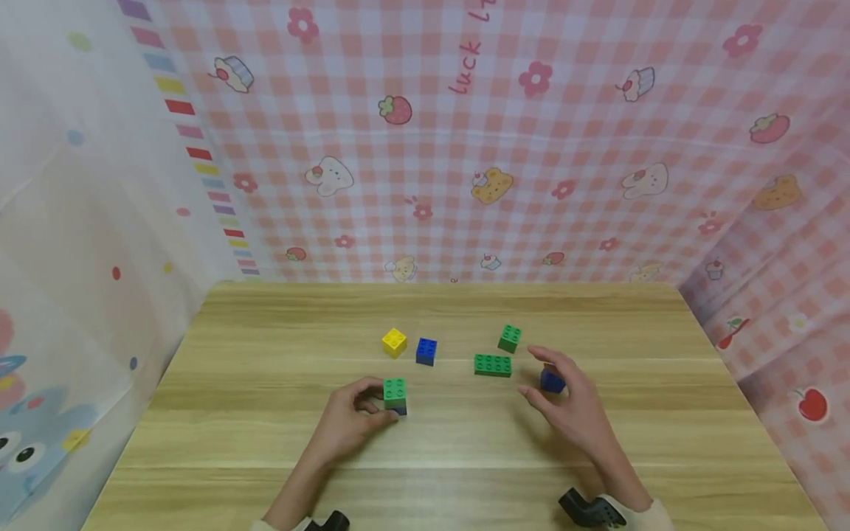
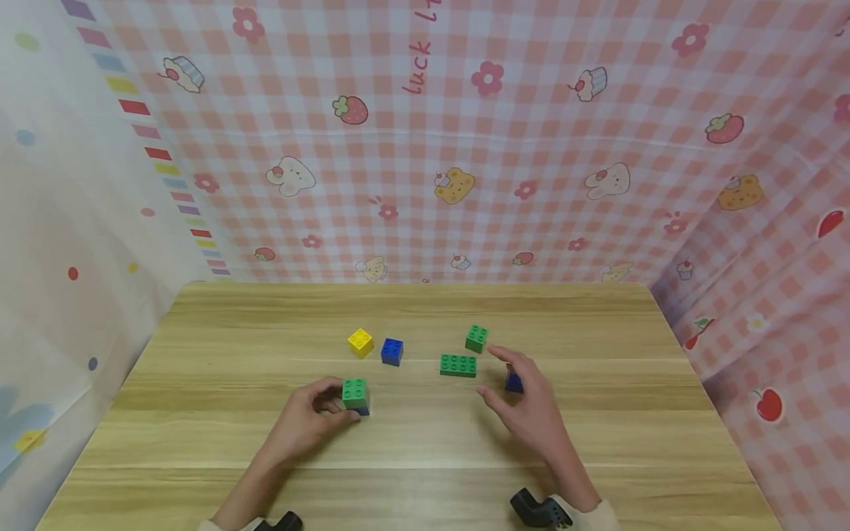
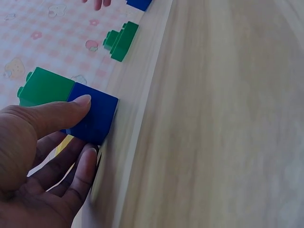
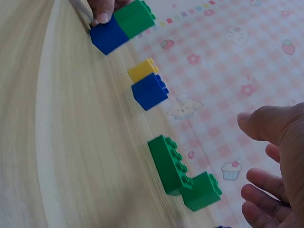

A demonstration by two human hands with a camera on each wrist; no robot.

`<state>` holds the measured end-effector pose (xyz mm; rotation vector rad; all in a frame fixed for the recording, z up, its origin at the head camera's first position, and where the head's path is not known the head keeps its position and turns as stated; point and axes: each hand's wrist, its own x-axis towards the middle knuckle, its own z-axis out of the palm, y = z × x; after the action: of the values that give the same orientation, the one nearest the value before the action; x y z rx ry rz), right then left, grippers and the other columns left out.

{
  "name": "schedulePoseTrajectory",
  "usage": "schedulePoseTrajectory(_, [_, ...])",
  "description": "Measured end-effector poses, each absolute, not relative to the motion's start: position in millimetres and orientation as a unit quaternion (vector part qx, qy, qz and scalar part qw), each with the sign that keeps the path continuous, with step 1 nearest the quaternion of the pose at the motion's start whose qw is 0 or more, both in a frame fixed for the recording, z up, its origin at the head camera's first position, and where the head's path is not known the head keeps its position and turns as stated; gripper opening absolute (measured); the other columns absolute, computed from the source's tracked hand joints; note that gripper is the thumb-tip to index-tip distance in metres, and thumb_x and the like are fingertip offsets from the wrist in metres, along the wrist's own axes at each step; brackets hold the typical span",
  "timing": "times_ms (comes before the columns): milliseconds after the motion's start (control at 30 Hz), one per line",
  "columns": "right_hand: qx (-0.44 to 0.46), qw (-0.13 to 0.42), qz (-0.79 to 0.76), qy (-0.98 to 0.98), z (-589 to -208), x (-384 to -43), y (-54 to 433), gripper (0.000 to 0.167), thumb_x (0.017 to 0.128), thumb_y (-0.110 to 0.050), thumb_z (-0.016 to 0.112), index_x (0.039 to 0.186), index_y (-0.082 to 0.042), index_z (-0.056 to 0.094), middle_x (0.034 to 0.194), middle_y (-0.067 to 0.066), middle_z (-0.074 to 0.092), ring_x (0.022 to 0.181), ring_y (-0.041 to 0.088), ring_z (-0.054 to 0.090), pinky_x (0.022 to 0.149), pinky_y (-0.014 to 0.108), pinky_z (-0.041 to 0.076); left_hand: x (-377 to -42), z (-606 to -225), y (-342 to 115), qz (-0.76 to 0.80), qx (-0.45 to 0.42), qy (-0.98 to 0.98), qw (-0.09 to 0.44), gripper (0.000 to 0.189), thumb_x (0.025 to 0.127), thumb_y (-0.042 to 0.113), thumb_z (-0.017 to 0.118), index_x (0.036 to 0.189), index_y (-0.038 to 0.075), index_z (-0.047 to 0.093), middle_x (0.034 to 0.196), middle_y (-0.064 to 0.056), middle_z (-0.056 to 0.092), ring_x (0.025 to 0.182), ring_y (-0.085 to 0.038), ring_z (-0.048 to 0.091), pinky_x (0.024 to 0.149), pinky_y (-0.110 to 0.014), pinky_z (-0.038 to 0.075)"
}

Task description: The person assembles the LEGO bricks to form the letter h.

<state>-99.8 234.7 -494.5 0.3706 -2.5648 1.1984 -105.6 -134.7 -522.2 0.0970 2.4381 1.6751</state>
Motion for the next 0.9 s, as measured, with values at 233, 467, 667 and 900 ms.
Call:
schedulePoseTrajectory(233, [0.119, 0.164, 0.418, -0.885, -497, -101, 246, 0.061, 0.083, -0.009, 0.085, 0.139, -0.011, 0.06, 0.14, 0.009, 0.064, 0.129, 0.009, 0.055, 0.106, 0.003, 0.038, -107, -521, -142, 0.566, 0.02, 0.819, 0.092, 0.044, 0.076, 0.008, 0.088, 0.116, 0.013, 0.072, 0.106, -0.008, 0.072, 0.081, -0.017, 0.067, 0.073, -0.023, 0.059])
schedulePoseTrajectory(467, [0.107, 0.173, 0.418, -0.886, -503, -102, 256, 0.057, 0.085, -0.007, 0.083, 0.137, -0.004, 0.061, 0.136, 0.015, 0.065, 0.128, 0.031, 0.057, 0.107, -0.001, 0.033, -107, -520, -148, 0.574, 0.006, 0.814, 0.085, 0.046, 0.075, 0.004, 0.088, 0.118, 0.012, 0.072, 0.106, -0.008, 0.073, 0.08, -0.018, 0.067, 0.071, -0.022, 0.058])
schedulePoseTrajectory(667, [0.063, 0.123, 0.443, -0.886, -511, -101, 265, 0.055, 0.091, -0.016, 0.08, 0.14, -0.006, 0.058, 0.141, 0.015, 0.063, 0.131, 0.035, 0.057, 0.104, -0.002, 0.035, -108, -519, -154, 0.572, 0.006, 0.816, 0.088, 0.045, 0.076, 0.004, 0.087, 0.117, 0.011, 0.072, 0.104, -0.009, 0.072, 0.08, -0.017, 0.067, 0.072, -0.023, 0.059])
schedulePoseTrajectory(900, [0.014, 0.066, 0.463, -0.884, -520, -103, 272, 0.054, 0.094, -0.025, 0.077, 0.141, -0.007, 0.057, 0.14, 0.018, 0.063, 0.126, 0.035, 0.062, 0.097, 0.001, 0.042, -110, -518, -159, 0.572, 0.001, 0.815, 0.092, 0.045, 0.076, 0.002, 0.087, 0.118, 0.011, 0.072, 0.103, -0.009, 0.071, 0.08, -0.018, 0.066, 0.071, -0.023, 0.058])
